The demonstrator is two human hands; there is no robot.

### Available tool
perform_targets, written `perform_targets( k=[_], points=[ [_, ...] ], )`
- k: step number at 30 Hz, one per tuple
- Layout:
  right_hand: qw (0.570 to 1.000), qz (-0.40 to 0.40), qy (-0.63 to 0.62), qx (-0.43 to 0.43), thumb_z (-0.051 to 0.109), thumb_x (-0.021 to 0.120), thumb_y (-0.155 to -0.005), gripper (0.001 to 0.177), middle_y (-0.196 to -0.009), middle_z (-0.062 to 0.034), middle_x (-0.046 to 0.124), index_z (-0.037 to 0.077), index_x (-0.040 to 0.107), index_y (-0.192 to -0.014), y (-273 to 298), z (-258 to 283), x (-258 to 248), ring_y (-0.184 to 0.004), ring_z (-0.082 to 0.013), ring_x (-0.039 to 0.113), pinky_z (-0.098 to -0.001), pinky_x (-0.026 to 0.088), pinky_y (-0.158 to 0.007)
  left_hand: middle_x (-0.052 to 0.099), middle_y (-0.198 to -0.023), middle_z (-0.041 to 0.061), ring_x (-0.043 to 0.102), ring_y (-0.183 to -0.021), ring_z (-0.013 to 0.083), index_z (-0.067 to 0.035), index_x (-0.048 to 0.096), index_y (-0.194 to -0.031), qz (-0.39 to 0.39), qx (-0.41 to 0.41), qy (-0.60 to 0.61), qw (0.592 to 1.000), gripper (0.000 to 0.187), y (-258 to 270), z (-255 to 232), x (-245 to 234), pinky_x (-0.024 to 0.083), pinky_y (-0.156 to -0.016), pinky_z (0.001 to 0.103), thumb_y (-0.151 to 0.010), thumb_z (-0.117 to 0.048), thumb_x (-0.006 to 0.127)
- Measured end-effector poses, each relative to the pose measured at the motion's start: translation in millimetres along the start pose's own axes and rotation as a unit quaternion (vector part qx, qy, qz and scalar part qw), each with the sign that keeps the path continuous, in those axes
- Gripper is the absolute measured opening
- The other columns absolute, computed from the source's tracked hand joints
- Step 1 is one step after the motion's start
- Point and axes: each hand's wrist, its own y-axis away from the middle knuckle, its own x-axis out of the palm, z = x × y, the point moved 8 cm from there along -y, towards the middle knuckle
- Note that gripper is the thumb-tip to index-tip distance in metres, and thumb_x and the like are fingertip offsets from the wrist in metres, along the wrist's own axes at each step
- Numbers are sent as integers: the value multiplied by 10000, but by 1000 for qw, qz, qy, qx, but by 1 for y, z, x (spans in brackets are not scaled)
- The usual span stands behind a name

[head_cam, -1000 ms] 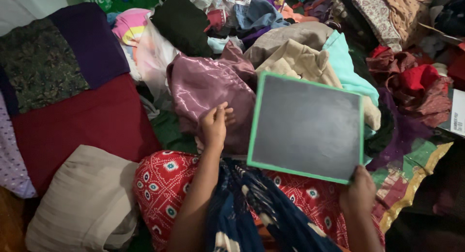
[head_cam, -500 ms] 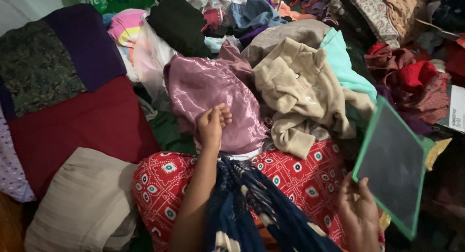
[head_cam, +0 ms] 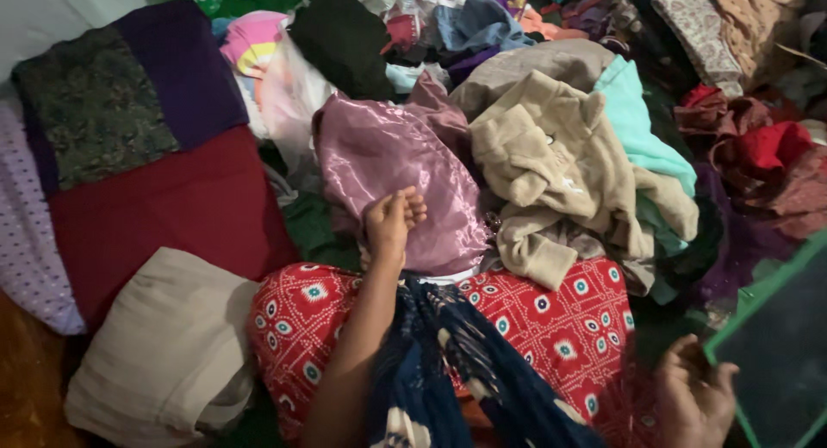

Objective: The person sorts through a pile of garments, picking up and setting aside a small chalkboard and various children's clothing items including a tan hoodie and a purple dress.

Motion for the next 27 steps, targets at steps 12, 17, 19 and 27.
perform_targets(
  k=[12,17,19,27],
  points=[
    [869,72,471,132,759,132,-931,972,-1636,-248,305,54,240,-1592,75,-227,101,-1510,-444,288,-584,252,-1212,749,-990,144,748,-800,211,41,699,-1177,-2,-13,12,1000,352,-2,4,0,631,-698,325,-1044,-243,540],
    [618,250,731,146,686,471,-854,903,-1655,-164,304,236,207,-1591,62,-340,104,-1505,-425,331,-587,291,-1203,748,-1059,146,739,-886,201,41,688,-1223,11,35,3,999,346,-4,3,-2,628,-755,319,-1058,-224,540],
    [165,448,855,-205,647,575,-864,927,-1725,-186,154,180,268,-1603,106,-350,132,-1562,-479,103,-694,87,-1198,744,-1101,149,734,-951,194,48,682,-1238,30,107,-40,993,329,1,-8,1,616,-813,318,-1069,-199,545],
    [44,355,912,-201,704,677,-778,1047,-1685,-228,42,271,229,-1619,96,-385,143,-1513,-531,-57,-822,-36,-1075,802,-1042,55,787,-935,190,-146,790,-1150,-60,208,-445,869,250,51,-74,23,602,-884,319,-999,-281,644]
  ],
)
